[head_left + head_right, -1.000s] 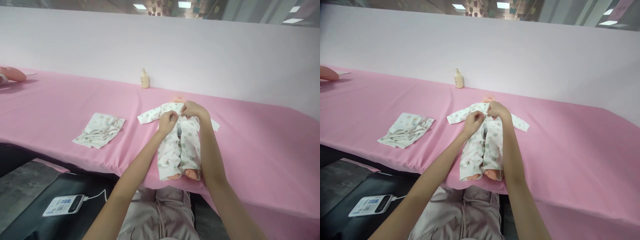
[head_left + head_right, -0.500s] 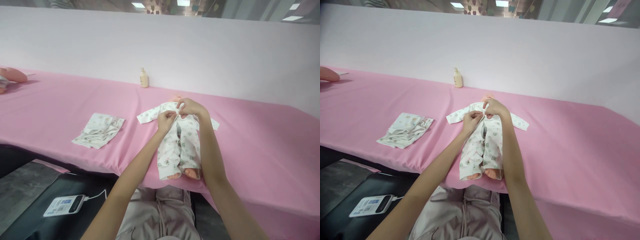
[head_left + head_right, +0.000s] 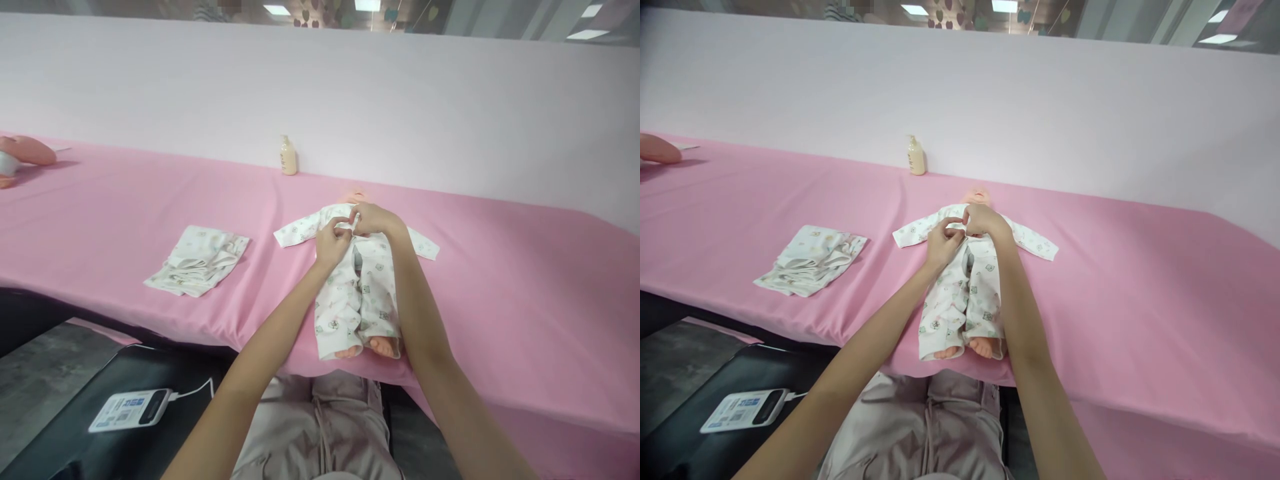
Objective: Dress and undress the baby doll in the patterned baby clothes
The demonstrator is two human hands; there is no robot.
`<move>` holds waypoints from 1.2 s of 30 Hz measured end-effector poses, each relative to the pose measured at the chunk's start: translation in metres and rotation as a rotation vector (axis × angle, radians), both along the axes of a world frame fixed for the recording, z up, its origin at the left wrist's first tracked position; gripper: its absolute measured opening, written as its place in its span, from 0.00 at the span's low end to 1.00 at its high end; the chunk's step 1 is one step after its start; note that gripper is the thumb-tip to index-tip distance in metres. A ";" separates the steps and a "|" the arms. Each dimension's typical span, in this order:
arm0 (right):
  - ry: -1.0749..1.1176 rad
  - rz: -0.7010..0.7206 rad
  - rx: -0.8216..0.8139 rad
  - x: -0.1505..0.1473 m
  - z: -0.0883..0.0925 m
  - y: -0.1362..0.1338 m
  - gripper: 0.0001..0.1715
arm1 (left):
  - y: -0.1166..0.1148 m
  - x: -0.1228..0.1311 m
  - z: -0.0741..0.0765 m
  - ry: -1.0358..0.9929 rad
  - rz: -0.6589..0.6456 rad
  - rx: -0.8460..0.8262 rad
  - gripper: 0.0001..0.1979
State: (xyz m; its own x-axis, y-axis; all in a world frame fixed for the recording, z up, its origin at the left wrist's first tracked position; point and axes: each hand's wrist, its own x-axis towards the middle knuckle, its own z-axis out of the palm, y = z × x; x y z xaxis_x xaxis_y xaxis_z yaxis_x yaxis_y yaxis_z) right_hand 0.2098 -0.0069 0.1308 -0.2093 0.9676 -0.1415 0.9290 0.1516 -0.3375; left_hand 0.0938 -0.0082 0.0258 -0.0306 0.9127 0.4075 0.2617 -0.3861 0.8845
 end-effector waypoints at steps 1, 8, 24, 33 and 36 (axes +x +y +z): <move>0.001 0.005 0.000 0.000 -0.001 0.001 0.20 | 0.000 0.000 -0.001 0.018 -0.004 0.021 0.16; -0.030 -0.062 0.048 -0.004 -0.001 0.000 0.23 | 0.001 -0.001 -0.003 0.098 -0.019 0.099 0.17; 0.501 0.086 -0.167 0.026 -0.015 0.007 0.16 | 0.000 0.001 -0.005 0.135 0.047 0.125 0.13; 0.872 -0.145 -0.033 0.030 -0.050 0.001 0.11 | 0.017 0.001 -0.017 -0.197 -0.094 0.063 0.12; 0.863 -0.208 0.294 0.021 -0.072 -0.010 0.08 | 0.018 0.001 -0.018 -0.229 -0.119 0.062 0.11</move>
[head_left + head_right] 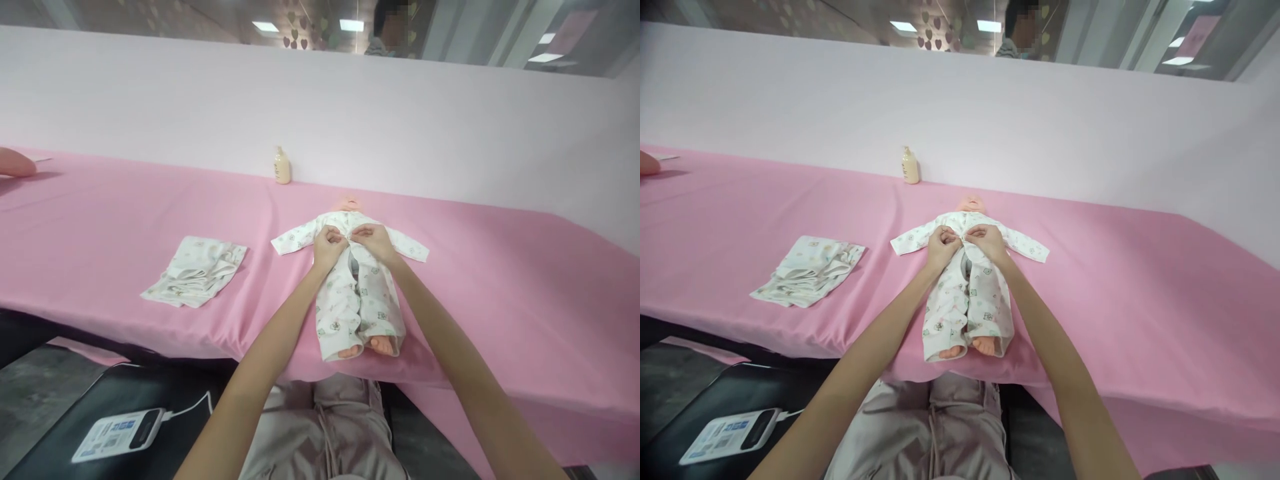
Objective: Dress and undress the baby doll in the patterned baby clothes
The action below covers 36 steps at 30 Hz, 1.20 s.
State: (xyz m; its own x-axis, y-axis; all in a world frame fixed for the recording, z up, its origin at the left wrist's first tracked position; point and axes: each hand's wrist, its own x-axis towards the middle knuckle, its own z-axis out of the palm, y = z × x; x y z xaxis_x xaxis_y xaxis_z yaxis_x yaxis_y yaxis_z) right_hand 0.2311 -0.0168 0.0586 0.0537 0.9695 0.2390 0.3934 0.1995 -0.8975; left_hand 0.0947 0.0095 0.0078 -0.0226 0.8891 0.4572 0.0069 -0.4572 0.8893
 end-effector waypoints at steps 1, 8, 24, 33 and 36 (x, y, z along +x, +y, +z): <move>-0.024 -0.047 0.092 -0.002 -0.008 -0.004 0.07 | -0.001 0.000 0.001 0.012 -0.001 0.009 0.11; -0.275 -0.099 0.464 -0.006 -0.039 -0.015 0.12 | -0.007 -0.002 0.006 0.222 0.083 0.113 0.09; -0.515 -0.170 0.520 -0.003 -0.046 -0.027 0.14 | -0.006 -0.004 0.004 0.338 0.184 0.114 0.11; -0.512 -0.167 0.505 -0.002 -0.047 -0.026 0.11 | -0.006 -0.005 0.003 0.303 0.165 0.112 0.10; -0.518 -0.169 0.488 -0.002 -0.047 -0.026 0.11 | -0.006 -0.005 0.003 0.306 0.171 0.112 0.11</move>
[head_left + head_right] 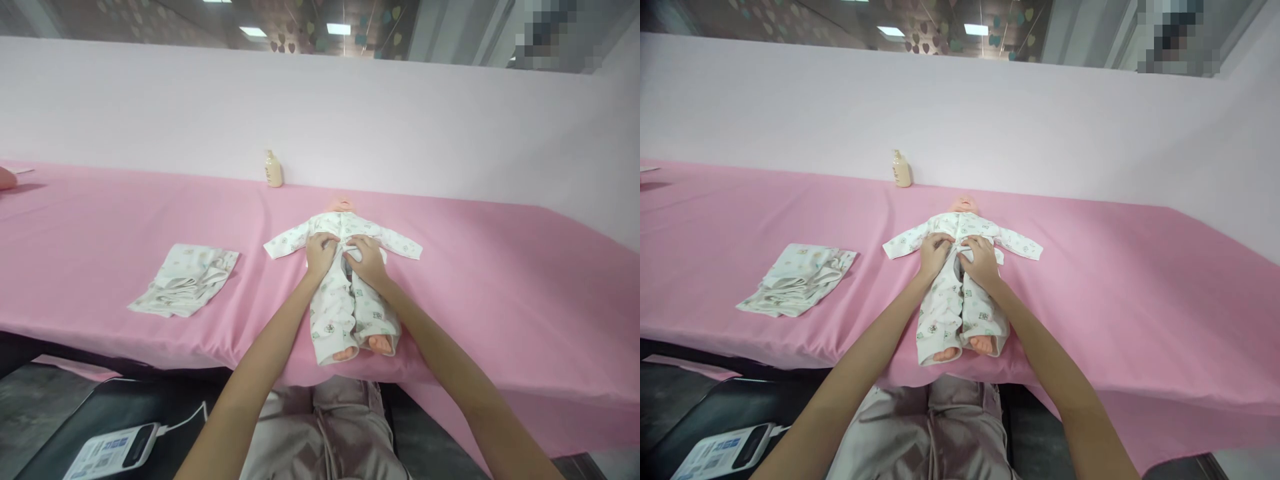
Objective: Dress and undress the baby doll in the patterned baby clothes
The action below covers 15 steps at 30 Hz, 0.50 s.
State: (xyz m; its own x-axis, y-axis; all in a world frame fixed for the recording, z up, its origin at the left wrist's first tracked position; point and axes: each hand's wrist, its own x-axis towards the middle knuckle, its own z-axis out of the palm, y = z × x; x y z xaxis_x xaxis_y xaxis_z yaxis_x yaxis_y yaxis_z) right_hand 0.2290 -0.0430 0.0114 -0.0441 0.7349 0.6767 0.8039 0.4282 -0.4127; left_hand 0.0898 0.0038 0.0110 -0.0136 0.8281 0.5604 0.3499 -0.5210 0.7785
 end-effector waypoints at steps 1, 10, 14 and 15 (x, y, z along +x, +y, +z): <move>0.001 0.001 0.000 0.000 0.000 0.000 0.12 | 0.000 0.000 0.000 0.002 0.002 -0.002 0.11; -0.011 0.009 -0.002 0.000 0.002 -0.001 0.10 | -0.005 0.001 0.004 0.055 0.014 0.027 0.04; -0.012 0.003 0.007 -0.001 0.002 -0.001 0.08 | -0.004 0.001 0.004 0.053 0.013 0.029 0.03; -0.011 0.000 0.008 -0.001 0.002 -0.001 0.08 | -0.004 0.001 0.003 0.054 0.013 0.028 0.04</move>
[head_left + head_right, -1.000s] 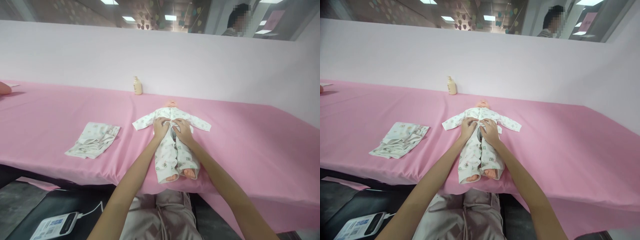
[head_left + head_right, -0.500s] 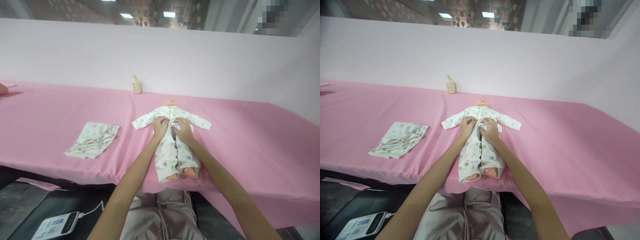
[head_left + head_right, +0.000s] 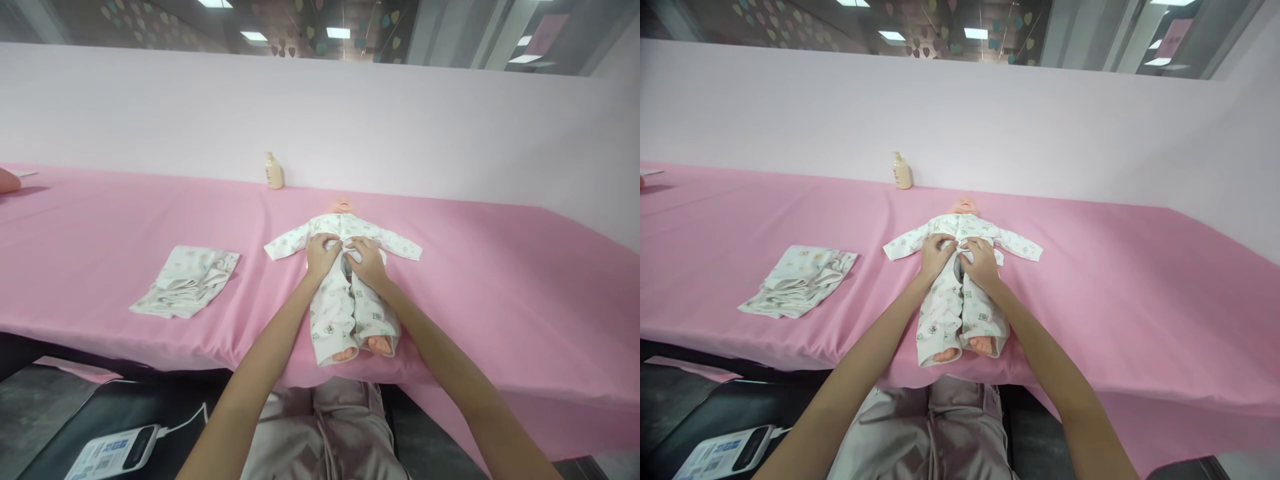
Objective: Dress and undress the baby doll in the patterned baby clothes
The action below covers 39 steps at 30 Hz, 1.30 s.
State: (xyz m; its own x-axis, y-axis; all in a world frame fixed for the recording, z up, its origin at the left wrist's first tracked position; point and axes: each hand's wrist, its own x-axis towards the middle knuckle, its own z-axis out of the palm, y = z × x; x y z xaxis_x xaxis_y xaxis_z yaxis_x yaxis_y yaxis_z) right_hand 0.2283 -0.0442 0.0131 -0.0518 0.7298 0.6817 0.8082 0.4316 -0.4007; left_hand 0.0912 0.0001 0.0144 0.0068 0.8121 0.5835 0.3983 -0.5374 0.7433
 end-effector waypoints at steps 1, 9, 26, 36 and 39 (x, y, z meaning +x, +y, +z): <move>0.002 -0.003 0.000 0.000 0.000 0.000 0.07 | 0.001 0.000 -0.001 0.003 0.000 -0.003 0.04; -0.002 -0.011 -0.002 0.000 0.000 -0.001 0.05 | 0.001 0.000 0.000 0.003 0.010 -0.022 0.04; -0.003 0.010 0.066 0.001 -0.004 0.003 0.04 | 0.000 0.000 0.001 0.022 0.021 -0.036 0.04; -0.020 0.012 0.076 0.002 -0.004 0.003 0.05 | 0.000 0.000 0.000 0.026 0.023 -0.033 0.04; -0.024 0.014 0.082 0.002 -0.004 0.004 0.05 | 0.000 0.000 0.001 0.028 0.021 -0.032 0.04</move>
State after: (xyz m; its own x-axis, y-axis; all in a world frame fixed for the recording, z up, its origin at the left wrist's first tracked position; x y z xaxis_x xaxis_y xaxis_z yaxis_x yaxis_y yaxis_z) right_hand 0.2302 -0.0399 0.0086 -0.0786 0.6709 0.7374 0.8110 0.4732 -0.3441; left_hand 0.0908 0.0004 0.0153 0.0058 0.8306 0.5569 0.4302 -0.5048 0.7484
